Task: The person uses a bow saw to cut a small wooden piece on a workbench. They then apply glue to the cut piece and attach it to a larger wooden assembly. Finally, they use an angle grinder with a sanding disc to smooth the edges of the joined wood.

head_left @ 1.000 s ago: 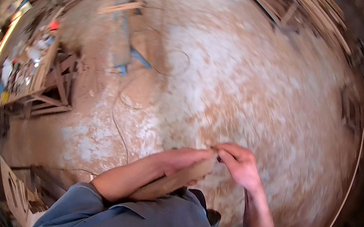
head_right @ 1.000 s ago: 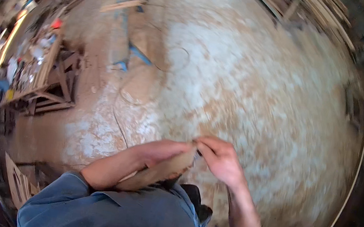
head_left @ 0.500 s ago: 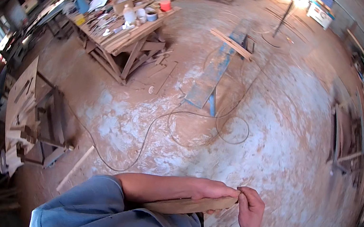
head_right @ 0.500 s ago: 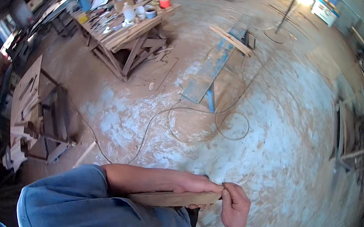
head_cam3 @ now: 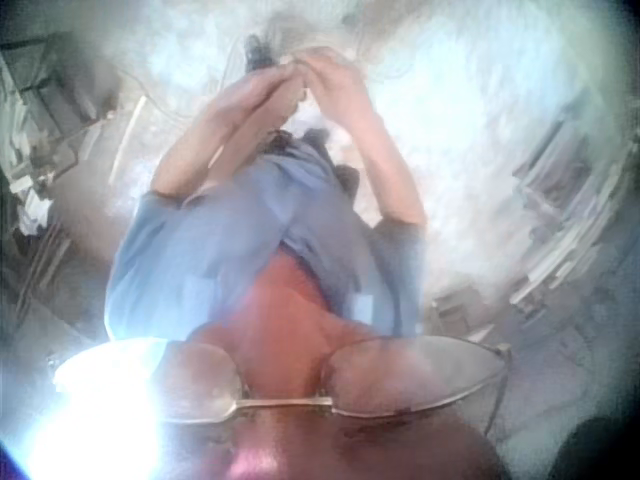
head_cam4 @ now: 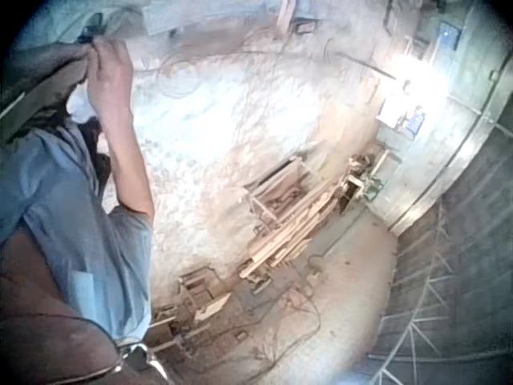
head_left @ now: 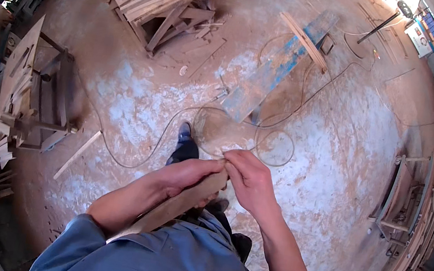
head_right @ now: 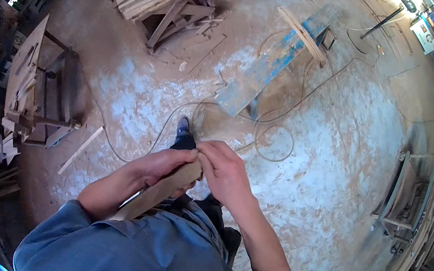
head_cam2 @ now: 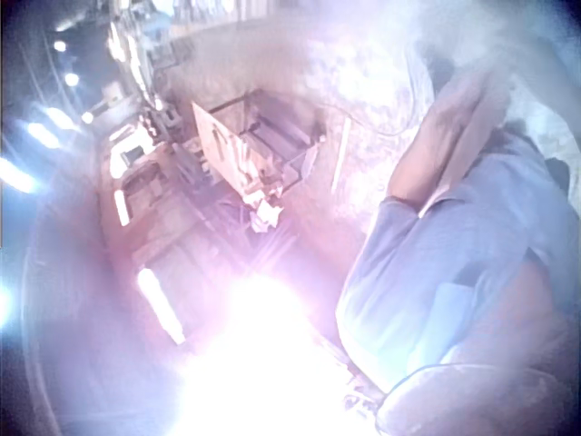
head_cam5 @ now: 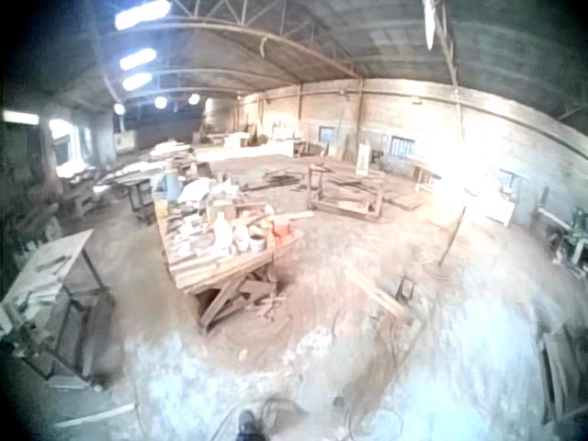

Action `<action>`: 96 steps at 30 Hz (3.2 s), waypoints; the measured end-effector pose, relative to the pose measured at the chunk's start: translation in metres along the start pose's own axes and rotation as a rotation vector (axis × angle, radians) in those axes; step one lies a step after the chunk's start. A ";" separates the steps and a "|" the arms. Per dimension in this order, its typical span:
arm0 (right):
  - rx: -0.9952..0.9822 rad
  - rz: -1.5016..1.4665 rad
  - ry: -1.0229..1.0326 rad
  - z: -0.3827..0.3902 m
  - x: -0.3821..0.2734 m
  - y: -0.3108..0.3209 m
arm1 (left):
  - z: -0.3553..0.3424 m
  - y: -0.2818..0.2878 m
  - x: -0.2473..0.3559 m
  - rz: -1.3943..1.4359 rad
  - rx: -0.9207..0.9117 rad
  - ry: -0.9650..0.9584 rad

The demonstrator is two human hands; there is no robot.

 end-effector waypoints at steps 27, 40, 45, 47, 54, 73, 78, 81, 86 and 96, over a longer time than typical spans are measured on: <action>0.072 0.020 -0.375 -0.678 0.190 -0.043 | 0.104 0.391 0.414 0.388 0.539 -0.697; -0.015 0.097 -0.227 -1.142 0.450 0.062 | -0.056 0.443 0.665 0.447 0.862 -0.736; -0.277 0.169 -0.268 -1.272 0.550 0.045 | -0.099 0.434 0.754 0.620 0.961 -0.671; -0.391 0.139 -0.191 -1.307 0.571 0.020 | -0.108 0.432 0.775 0.654 0.966 -0.673; -0.889 0.241 -0.152 -1.371 0.595 -0.039 | -0.145 0.427 0.818 0.799 1.091 -0.660; -0.599 -0.707 -0.376 -1.338 0.467 0.043 | -0.153 0.453 0.849 0.803 0.937 -0.827; -0.649 -0.700 -0.364 -1.238 0.379 0.086 | -0.145 0.455 0.887 0.794 0.631 -0.699; -0.761 -0.620 -0.424 -1.163 0.331 0.079 | -0.137 0.449 0.882 0.750 0.682 -0.743; -0.850 -0.454 -0.408 -1.083 0.280 0.050 | -0.141 0.451 0.833 0.802 0.474 -0.853; -0.980 -0.191 -0.405 -1.015 0.256 0.000 | -0.129 0.434 0.762 0.953 0.429 -0.886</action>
Point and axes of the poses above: each hand's wrist, its own z-axis away from the middle knuckle, its own y-axis out of the back of the hand, x = y × z, the point moved 3 cm from there along -z, towards the middle knuckle, and after that the axes turned 5 degrees about -z, right-handed, at the moved point
